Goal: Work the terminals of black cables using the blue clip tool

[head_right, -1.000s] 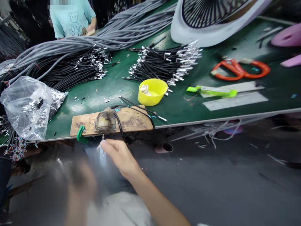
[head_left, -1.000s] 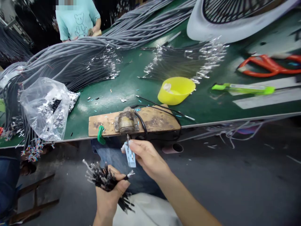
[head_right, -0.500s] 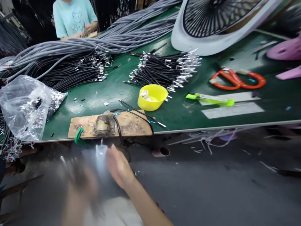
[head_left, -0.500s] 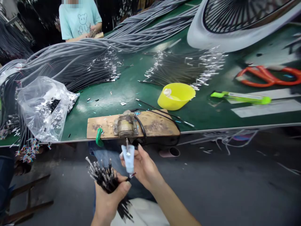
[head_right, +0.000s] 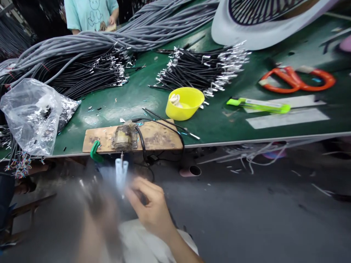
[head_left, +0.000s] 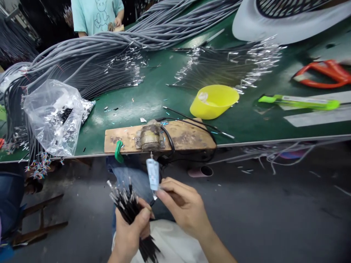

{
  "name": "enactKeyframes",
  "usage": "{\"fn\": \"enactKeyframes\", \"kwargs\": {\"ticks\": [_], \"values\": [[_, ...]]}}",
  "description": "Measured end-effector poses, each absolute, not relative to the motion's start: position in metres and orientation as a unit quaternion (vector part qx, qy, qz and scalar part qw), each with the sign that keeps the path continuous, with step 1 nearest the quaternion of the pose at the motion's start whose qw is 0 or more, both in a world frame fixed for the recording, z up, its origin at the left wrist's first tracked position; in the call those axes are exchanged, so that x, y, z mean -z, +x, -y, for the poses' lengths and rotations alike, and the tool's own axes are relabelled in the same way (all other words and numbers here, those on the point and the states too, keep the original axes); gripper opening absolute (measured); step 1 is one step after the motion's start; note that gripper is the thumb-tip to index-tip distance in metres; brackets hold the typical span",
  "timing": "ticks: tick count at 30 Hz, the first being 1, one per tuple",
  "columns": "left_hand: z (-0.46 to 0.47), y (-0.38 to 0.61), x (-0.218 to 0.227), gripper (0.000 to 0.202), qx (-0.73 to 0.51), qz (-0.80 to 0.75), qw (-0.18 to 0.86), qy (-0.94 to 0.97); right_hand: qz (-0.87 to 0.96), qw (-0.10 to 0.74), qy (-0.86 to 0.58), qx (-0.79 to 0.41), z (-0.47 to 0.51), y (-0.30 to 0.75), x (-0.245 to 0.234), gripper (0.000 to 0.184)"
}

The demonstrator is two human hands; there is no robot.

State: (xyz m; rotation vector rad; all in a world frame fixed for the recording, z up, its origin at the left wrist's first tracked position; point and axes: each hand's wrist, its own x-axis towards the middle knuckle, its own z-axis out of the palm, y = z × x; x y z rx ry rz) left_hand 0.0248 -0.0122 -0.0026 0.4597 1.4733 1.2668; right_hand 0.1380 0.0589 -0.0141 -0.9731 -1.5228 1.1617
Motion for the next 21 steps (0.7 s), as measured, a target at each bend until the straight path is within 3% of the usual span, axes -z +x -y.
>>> {"fn": "enactKeyframes", "kwargs": {"ticks": [4, 11, 17, 21], "values": [[0.01, 0.023, 0.002, 0.038, -0.509, -0.578, 0.605, 0.203, 0.614, 0.505, -0.452, -0.406, -0.059, 0.134, 0.02, 0.019], [0.015, 0.023, 0.011, 0.032, -0.493, -0.623, 0.583, 0.168, 0.682, 0.473, -0.313, -0.462, -0.054, 0.137, 0.008, 0.009], [0.013, 0.025, 0.016, 0.038, -0.537, -0.597, 0.585, 0.118, 0.632, 0.56, -0.354, -0.402, -0.043, 0.121, 0.015, 0.017], [0.011, 0.026, 0.016, 0.048, -0.55, -0.569, 0.604, 0.099, 0.515, 0.549, -0.35, -0.558, -0.039, 0.112, 0.023, 0.017]]}}
